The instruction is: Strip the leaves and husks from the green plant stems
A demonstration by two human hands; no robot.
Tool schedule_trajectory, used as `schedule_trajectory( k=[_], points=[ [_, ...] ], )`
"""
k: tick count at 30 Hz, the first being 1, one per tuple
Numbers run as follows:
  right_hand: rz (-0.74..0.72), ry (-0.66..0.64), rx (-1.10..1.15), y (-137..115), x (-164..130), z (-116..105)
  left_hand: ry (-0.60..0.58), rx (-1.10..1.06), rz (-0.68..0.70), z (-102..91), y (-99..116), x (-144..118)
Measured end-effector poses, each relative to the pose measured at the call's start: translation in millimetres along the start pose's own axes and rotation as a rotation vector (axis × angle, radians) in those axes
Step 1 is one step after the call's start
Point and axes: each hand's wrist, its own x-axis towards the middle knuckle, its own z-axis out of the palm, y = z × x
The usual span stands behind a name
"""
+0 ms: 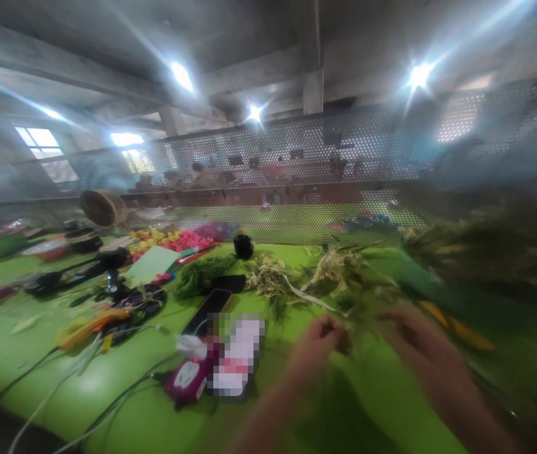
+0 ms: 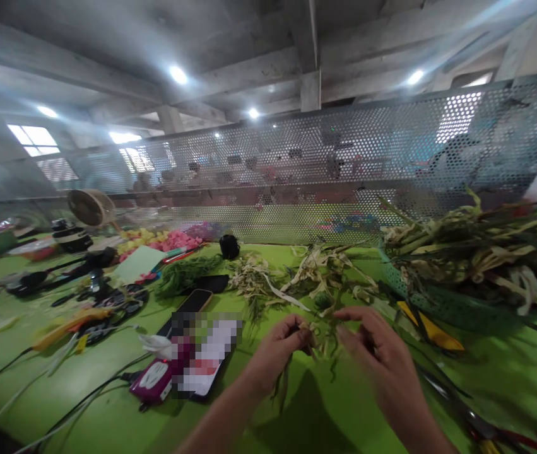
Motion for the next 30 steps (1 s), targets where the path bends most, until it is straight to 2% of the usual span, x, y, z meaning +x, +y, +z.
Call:
schedule_trajectory(
  k=[2, 4, 8, 10, 15, 20, 24, 26, 30],
  points=[
    [-0.015, 0.089, 0.043, 0, -3, -3, 0.018, 0.008, 0.004, 1.9, 3, -2],
    [-0.01, 0.094, 0.079, 0, -5, -2, 0.029, 0.025, 0.015, 3.2, 4, -3],
    [0.073, -0.122, 0.069, 3, -4, 12, 0.025, 0.074, 0.044, 2.7, 0, -2],
    [0.078, -0.156, 0.084, 5, -2, 18, 0.037, 0.113, 0.059, 0.6, -3, 0],
    [0.035, -0.067, 0.11, 8, 1, 11, 0.07, 0.134, 0.067, -4.9, -6, 3],
    [-0.017, 0.146, 0.051, 2, 1, 0, 0.076, 0.1, 0.06, -5.8, -7, 3],
    [-0.001, 0.279, -0.027, -8, -2, -8, 0.071, 0.068, 0.054, -5.6, -4, 1],
    [-0.063, 0.282, -0.029, -12, -4, -10, 0.073, 0.054, 0.048, -5.2, -3, 1],
    [-0.224, 0.17, -0.039, -10, -6, -3, 0.067, 0.036, 0.06, -4.2, -4, 1]
  ],
)
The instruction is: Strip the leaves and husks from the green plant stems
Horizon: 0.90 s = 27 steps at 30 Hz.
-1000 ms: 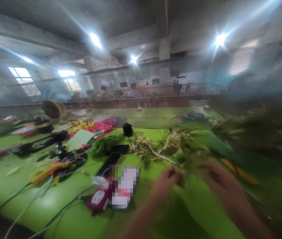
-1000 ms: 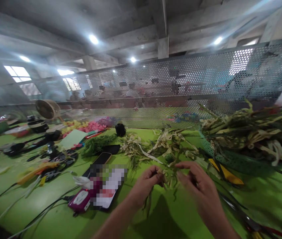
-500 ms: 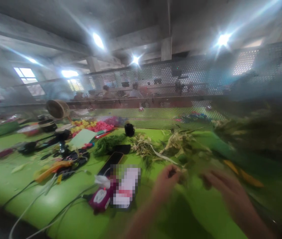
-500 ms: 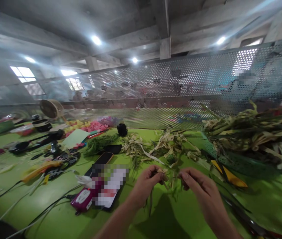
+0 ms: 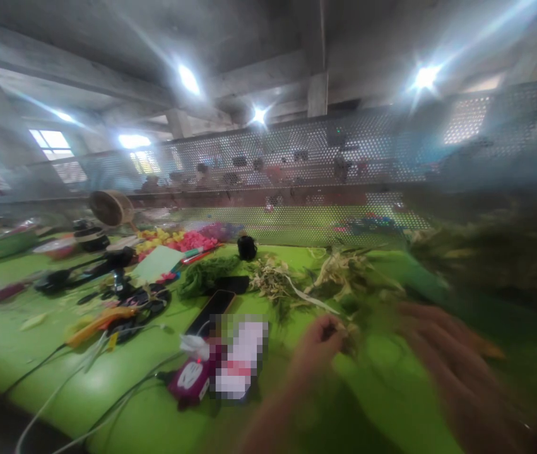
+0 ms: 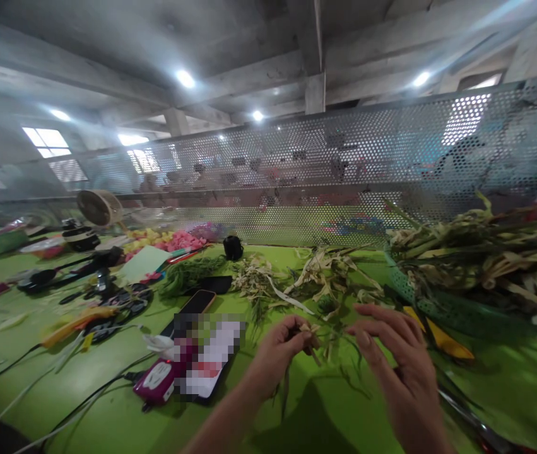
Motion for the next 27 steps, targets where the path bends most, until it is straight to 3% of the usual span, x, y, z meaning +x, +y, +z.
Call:
schedule_trajectory(
  k=[5, 10, 19, 27],
  points=[
    [-0.102, -0.129, -0.117, 21, -4, 21, 0.0, 0.017, 0.006, 1.1, -2, 0],
    [-0.091, -0.276, -0.196, 35, -8, 39, 0.016, 0.045, -0.001, 3.2, 2, -2],
    [0.026, -0.279, -0.166, 32, -13, 41, 0.01, -0.037, -0.074, 6.3, -5, -4],
    [0.024, -0.26, -0.189, 38, -15, 46, 0.015, 0.011, -0.065, 5.7, -8, -3]
  ],
)
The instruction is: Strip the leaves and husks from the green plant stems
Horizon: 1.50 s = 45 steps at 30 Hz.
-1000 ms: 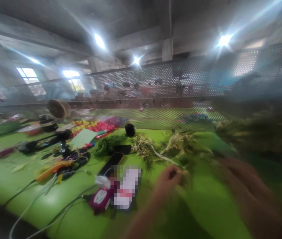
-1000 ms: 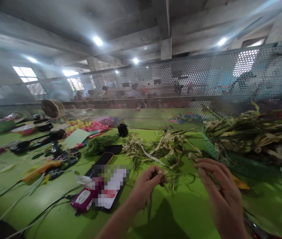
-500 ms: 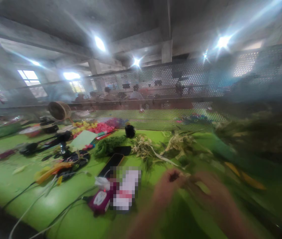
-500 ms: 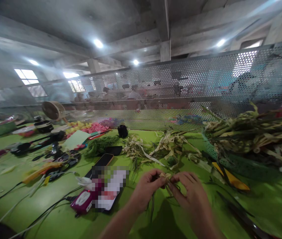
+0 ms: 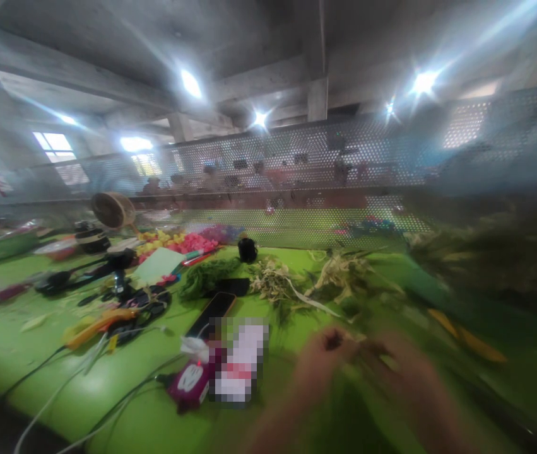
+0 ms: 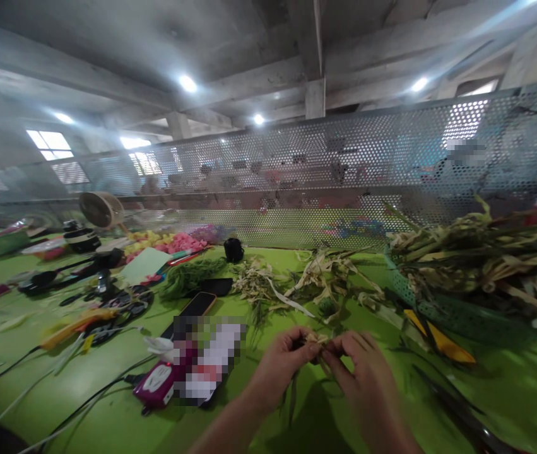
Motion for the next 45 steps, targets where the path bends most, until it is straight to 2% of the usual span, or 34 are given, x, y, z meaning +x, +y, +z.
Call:
schedule_trajectory(
  k=[7, 10, 20, 26, 29, 33, 37, 45],
  points=[
    [-0.023, 0.039, 0.007, -1, 5, -11, -0.012, 0.106, 0.024, 1.4, 1, 1],
    [-0.05, 0.016, 0.02, 1, 5, -12, -0.018, 0.177, 0.024, 1.4, -2, 1],
    [0.107, 0.042, 0.111, -4, 2, -9, -0.086, -0.095, -0.118, 3.2, 3, -1],
    [0.189, -0.019, 0.204, -12, 3, -10, 0.002, -0.14, -0.08, 1.5, 3, -1],
    [0.182, -0.026, 0.186, -12, 3, -7, 0.031, -0.158, -0.071, 1.3, 6, -2],
    [0.141, 0.011, 0.156, -2, 1, -1, 0.001, -0.094, -0.046, 1.3, 5, -1],
    [0.138, -0.008, 0.119, 3, -2, 3, -0.001, -0.071, -0.032, 0.2, 1, 0],
    [0.148, -0.013, 0.098, -9, -3, 1, 0.033, -0.088, -0.037, 2.1, 3, -3]
  ],
)
